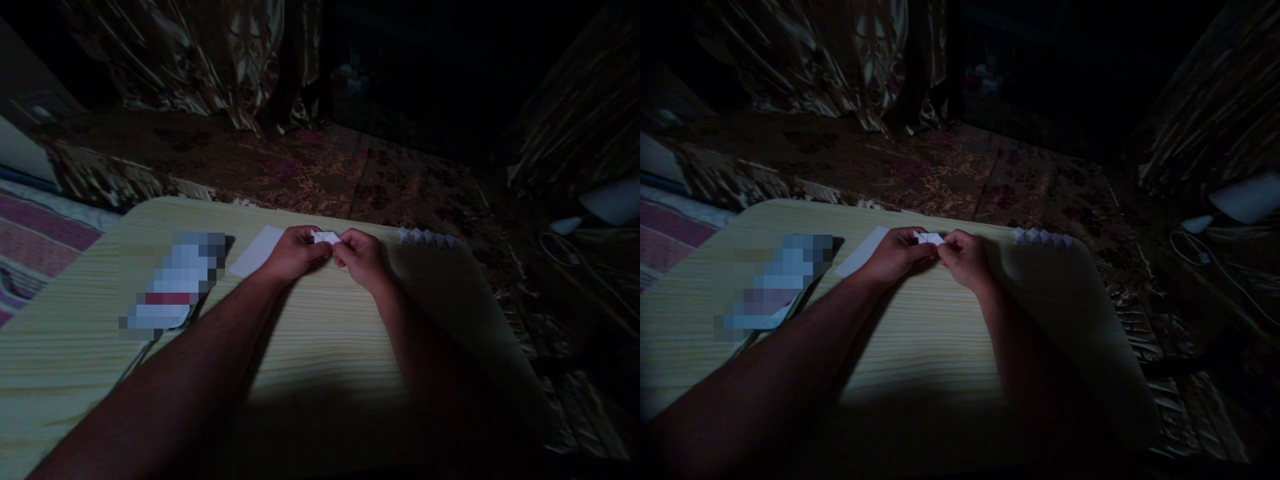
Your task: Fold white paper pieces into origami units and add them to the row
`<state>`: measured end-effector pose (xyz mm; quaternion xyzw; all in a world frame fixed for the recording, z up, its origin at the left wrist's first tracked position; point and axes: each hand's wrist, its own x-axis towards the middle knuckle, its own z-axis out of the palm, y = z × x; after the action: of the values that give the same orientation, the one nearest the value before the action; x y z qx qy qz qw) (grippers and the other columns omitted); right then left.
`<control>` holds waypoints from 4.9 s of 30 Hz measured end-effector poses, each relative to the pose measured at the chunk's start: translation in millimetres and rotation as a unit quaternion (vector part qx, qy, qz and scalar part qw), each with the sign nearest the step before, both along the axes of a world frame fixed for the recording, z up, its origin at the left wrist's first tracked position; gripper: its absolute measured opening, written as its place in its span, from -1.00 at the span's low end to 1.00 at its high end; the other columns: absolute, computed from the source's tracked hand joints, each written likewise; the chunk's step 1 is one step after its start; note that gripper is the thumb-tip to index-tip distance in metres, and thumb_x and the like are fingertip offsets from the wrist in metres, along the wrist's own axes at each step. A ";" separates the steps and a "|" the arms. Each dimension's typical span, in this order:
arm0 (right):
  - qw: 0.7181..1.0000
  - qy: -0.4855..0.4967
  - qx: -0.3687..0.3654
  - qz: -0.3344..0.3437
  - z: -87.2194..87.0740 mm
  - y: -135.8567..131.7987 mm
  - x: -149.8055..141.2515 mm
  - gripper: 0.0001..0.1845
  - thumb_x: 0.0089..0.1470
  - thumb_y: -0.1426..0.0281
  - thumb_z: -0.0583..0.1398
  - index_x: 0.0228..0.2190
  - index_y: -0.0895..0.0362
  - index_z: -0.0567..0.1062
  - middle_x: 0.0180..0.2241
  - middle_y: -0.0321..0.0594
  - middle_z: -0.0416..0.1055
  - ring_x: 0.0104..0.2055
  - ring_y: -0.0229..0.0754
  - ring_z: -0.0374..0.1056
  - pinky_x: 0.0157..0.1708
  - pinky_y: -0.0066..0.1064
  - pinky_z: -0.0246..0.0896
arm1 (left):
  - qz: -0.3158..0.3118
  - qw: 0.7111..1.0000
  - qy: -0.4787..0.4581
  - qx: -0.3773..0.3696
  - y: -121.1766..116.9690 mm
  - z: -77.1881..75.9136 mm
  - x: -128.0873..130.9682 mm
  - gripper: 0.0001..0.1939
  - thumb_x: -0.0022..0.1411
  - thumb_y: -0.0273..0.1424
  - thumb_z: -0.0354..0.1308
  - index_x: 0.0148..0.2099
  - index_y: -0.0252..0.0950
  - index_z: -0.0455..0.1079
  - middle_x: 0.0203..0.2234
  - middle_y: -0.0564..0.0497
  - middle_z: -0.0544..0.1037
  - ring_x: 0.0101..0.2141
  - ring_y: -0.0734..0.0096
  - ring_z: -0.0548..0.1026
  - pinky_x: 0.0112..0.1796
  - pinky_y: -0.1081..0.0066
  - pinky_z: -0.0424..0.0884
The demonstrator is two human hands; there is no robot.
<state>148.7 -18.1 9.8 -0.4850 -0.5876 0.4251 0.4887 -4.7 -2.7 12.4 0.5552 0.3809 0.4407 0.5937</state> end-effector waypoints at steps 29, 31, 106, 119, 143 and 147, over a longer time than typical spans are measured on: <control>1.000 0.005 0.003 -0.007 0.0 0.0 -1.2 -0.87 -0.10 0.35 0.18 -0.55 0.13 0.34 -0.68 -0.41 0.27 -0.63 -0.35 0.20 -0.62 -0.52 0.05 | 0.023 0.999 -0.026 -0.004 -2.9 8.0 1.5 -0.74 -0.06 -0.35 0.31 -0.36 -0.36 0.34 -0.66 0.11 0.37 -0.67 0.59 0.28 -0.63 0.54 0.11; 1.000 0.004 -0.003 -0.005 0.0 0.0 -1.4 -0.88 -0.10 0.35 0.18 -0.54 0.13 0.34 -0.68 -0.42 0.27 -0.63 -0.36 0.19 -0.62 -0.52 0.05 | 0.021 0.999 -0.023 -0.009 -2.5 7.3 1.1 -0.74 -0.05 -0.35 0.31 -0.37 -0.35 0.32 -0.69 0.12 0.34 -0.69 0.60 0.26 -0.65 0.54 0.08; 0.983 0.099 -0.018 0.157 4.8 1.5 18.1 -0.72 -0.07 0.19 0.28 -0.41 0.14 0.44 -0.43 -0.30 0.36 -0.42 -0.29 0.35 -0.47 -0.39 0.45 | -0.058 0.998 0.036 -0.016 -1.3 9.8 -8.7 -0.86 -0.01 -0.38 0.23 -0.40 -0.38 0.45 -0.66 0.05 0.42 -0.66 0.58 0.26 -0.61 0.52 0.07; 0.980 0.083 -0.026 0.180 1.2 3.5 19.6 -0.70 -0.03 0.17 0.26 -0.40 0.15 0.40 -0.44 -0.31 0.34 -0.43 -0.30 0.36 -0.48 -0.40 0.45 | -0.068 0.996 0.053 -0.029 -4.3 13.0 -6.7 -0.80 -0.10 -0.36 0.30 -0.42 -0.38 0.44 -0.60 0.04 0.49 -0.61 0.57 0.36 -0.57 0.54 0.23; 0.988 0.061 0.012 0.143 1.7 5.3 18.7 -0.78 -0.01 0.24 0.24 -0.41 0.14 0.39 -0.46 -0.33 0.36 -0.45 -0.33 0.33 -0.49 -0.48 0.35 | -0.059 0.998 -0.017 -0.019 -2.0 12.0 -3.6 -0.71 -0.15 -0.49 0.32 -0.33 -0.35 0.34 -0.54 0.10 0.48 -0.52 0.56 0.42 -0.44 0.51 0.34; 0.986 0.072 0.018 0.150 2.2 5.1 18.5 -0.79 0.00 0.25 0.24 -0.41 0.14 0.40 -0.46 -0.33 0.36 -0.45 -0.34 0.33 -0.48 -0.49 0.34 | -0.069 0.997 -0.025 -0.029 -3.3 15.5 -2.9 -0.67 -0.19 -0.53 0.32 -0.33 -0.33 0.30 -0.54 0.11 0.48 -0.52 0.54 0.44 -0.45 0.51 0.34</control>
<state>167.2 -13.0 12.0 -0.3509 -0.6243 0.5167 0.4692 -7.6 -6.0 27.9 0.5515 0.3397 0.4013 0.6476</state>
